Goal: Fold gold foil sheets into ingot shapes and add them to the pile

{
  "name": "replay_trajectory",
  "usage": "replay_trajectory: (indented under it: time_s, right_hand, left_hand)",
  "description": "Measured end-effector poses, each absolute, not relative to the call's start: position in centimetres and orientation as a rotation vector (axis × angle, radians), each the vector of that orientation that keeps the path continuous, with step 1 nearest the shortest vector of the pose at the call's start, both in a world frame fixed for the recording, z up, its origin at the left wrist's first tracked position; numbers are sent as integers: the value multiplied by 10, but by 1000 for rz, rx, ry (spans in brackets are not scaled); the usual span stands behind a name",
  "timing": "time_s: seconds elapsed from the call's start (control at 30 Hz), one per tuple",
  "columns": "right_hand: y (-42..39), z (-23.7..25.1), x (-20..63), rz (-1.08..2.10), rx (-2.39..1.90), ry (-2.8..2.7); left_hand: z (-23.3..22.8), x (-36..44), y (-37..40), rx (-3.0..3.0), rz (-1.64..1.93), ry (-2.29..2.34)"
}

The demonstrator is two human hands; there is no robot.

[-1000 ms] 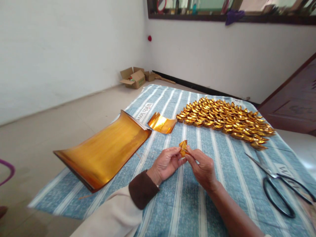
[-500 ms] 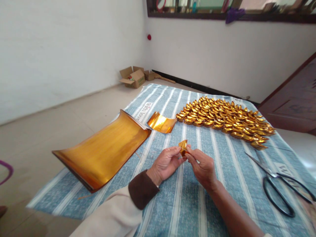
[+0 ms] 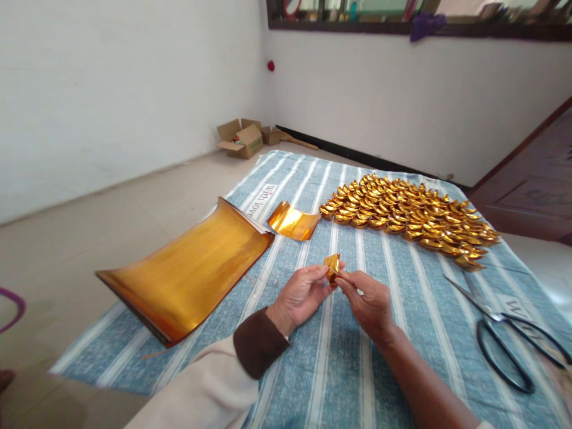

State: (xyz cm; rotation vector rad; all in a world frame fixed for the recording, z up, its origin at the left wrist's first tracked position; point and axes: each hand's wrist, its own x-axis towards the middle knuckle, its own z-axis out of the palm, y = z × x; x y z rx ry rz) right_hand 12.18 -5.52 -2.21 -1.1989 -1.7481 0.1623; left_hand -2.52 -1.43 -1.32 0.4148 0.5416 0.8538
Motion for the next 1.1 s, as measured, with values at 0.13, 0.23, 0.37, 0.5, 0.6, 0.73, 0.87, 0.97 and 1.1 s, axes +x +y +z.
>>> replay_trajectory:
  time_s: [0.13, 0.23, 0.37, 0.5, 0.6, 0.73, 0.87, 0.97, 1.1]
  right_hand:
    - [-55, -25, 122, 192, -1213, -1727]
    - [-54, -30, 121, 188, -1203, -1697]
    - [-54, -35, 118, 196, -1216, -1684]
    - [-55, -37, 117, 299, -1260, -1632]
    - [-55, -36, 116, 382, -1283, -1580]
    - [-55, -35, 115, 464, -1295, -1536]
    - [-55, -35, 114, 504, -1291, -1485]
    - [-56, -35, 114, 530, -1287, -1451]
    - [-56, -35, 115, 547, -1279, -1437]
  left_hand:
    - [-13, -25, -14, 406, 866, 571]
    - [-14, -25, -14, 398, 887, 608]
    - [-15, -25, -14, 387, 894, 603]
    - [-14, -25, -15, 397, 887, 578]
    - [-13, -24, -16, 421, 872, 556]
    - [-13, -24, -16, 458, 864, 535]
    - [-12, -24, -16, 493, 864, 533]
    - [-11, -25, -16, 492, 869, 546]
    - [-9, -26, -15, 419, 854, 575]
